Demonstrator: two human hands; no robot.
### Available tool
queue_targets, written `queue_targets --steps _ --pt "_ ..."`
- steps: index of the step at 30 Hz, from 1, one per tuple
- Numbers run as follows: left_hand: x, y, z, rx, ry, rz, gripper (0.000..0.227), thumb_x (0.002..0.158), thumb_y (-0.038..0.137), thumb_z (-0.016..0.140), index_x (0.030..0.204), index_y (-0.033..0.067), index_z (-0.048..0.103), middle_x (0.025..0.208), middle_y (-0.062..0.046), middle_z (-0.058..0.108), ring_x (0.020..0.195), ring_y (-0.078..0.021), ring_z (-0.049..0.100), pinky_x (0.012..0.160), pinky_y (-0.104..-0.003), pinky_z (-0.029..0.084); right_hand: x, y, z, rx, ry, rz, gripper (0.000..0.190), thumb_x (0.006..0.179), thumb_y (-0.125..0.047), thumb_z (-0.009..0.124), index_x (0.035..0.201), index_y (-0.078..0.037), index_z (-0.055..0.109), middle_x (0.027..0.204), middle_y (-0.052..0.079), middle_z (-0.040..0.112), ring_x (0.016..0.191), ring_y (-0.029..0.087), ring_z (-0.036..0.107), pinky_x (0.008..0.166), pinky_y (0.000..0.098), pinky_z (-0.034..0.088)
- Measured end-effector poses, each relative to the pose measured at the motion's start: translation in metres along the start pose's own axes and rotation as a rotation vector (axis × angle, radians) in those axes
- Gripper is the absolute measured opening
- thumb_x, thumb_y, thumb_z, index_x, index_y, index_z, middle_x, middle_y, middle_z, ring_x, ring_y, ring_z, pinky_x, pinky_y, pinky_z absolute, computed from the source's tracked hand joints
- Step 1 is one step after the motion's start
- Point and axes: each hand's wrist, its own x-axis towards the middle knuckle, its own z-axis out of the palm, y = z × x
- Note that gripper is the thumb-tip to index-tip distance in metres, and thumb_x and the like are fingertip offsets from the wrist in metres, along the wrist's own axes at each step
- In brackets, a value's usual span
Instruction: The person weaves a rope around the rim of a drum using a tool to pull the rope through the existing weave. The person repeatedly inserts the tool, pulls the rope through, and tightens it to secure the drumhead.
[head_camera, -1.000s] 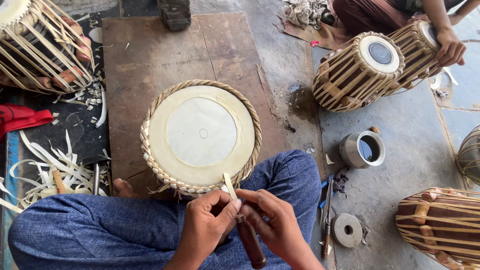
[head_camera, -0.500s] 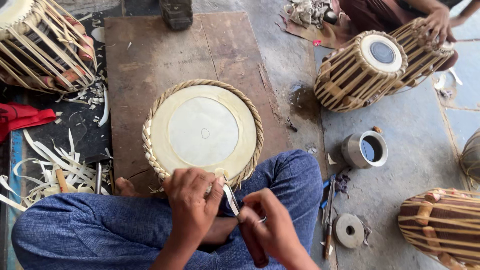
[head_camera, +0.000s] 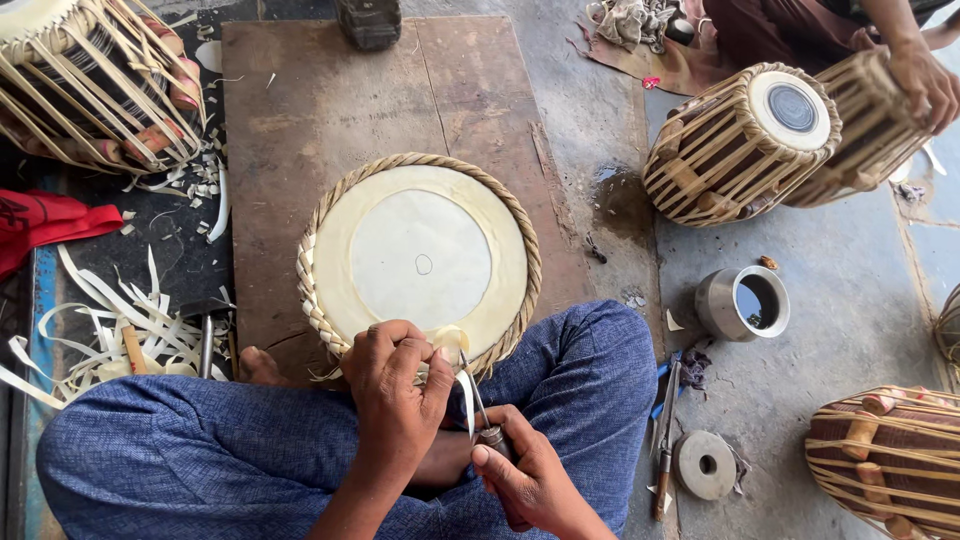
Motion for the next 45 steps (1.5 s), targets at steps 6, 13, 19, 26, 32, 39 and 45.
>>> queue_targets --steps 6,13,19,26,32,39,45 --pt "-0.002 0.004 0.005 0.044 0.004 0.008 0.014 0.082 0.017 0.077 0.083 0.0086 0.067 0.101 -0.004 0.063 0.102 -0.0243 0.057 0.099 -0.047 0.034 0.002 0.000 0.003 0.035 0.004 0.056 0.044 0.096 -0.035 0.067 0.124 -0.003 0.058 0.075 0.002 0.060 0.063 0.009 0.060 0.055 0.0236 0.049" --pt "-0.002 0.004 0.000 -0.022 -0.001 -0.020 0.014 0.083 0.018 0.076 0.084 0.0071 0.066 0.103 -0.005 0.063 0.103 -0.0243 0.057 0.100 -0.046 0.035 0.002 0.015 -0.002 0.236 -0.065 0.040 0.042 0.098 -0.033 0.067 0.122 -0.001 0.056 0.076 0.005 0.059 0.062 0.011 0.058 0.055 0.0250 0.049" --pt "-0.002 0.004 0.000 -0.020 -0.003 -0.029 0.015 0.084 0.019 0.076 0.082 0.0075 0.066 0.103 -0.006 0.063 0.103 -0.0247 0.057 0.100 -0.047 0.035 0.005 0.017 -0.002 0.265 -0.085 0.045 0.041 0.098 -0.033 0.067 0.121 -0.001 0.056 0.077 0.005 0.059 0.062 0.012 0.058 0.055 0.0255 0.049" --pt "0.000 0.013 0.005 0.076 -0.055 0.014 0.012 0.083 0.023 0.076 0.082 0.0125 0.070 0.101 -0.002 0.062 0.103 -0.0243 0.056 0.100 -0.048 0.031 0.003 0.012 0.005 0.041 -0.039 0.030 0.035 0.100 -0.029 0.062 0.124 -0.004 0.056 0.077 0.002 0.059 0.062 0.008 0.058 0.056 0.0234 0.050" --pt "0.004 0.013 0.002 0.066 -0.140 0.045 0.011 0.082 0.026 0.076 0.082 0.0158 0.072 0.101 -0.003 0.060 0.103 -0.0249 0.053 0.099 -0.049 0.027 -0.015 -0.042 0.009 0.121 0.082 0.217 0.049 0.091 -0.020 0.063 0.139 -0.011 0.060 0.071 0.002 0.054 0.057 0.009 0.052 0.052 0.0241 0.043" --pt "0.020 -0.019 -0.030 -0.046 -0.325 0.113 0.008 0.083 0.026 0.074 0.088 0.0196 0.071 0.100 0.001 0.061 0.103 -0.0208 0.055 0.099 -0.045 0.028 -0.075 -0.015 -0.058 -0.278 0.225 -0.247 0.034 0.091 -0.009 0.070 0.125 -0.005 0.069 0.086 0.004 0.064 0.074 0.012 0.059 0.068 0.0294 0.047" --pt "0.025 -0.026 -0.048 -0.046 -0.415 0.238 0.029 0.073 0.017 0.071 0.101 0.0180 0.068 0.102 0.000 0.061 0.104 -0.0220 0.057 0.101 -0.046 0.030 -0.011 0.015 -0.019 -1.087 -0.210 -0.645 0.036 0.079 -0.010 0.070 0.114 -0.019 0.072 0.100 0.004 0.066 0.103 0.027 0.061 0.088 0.0463 0.042"
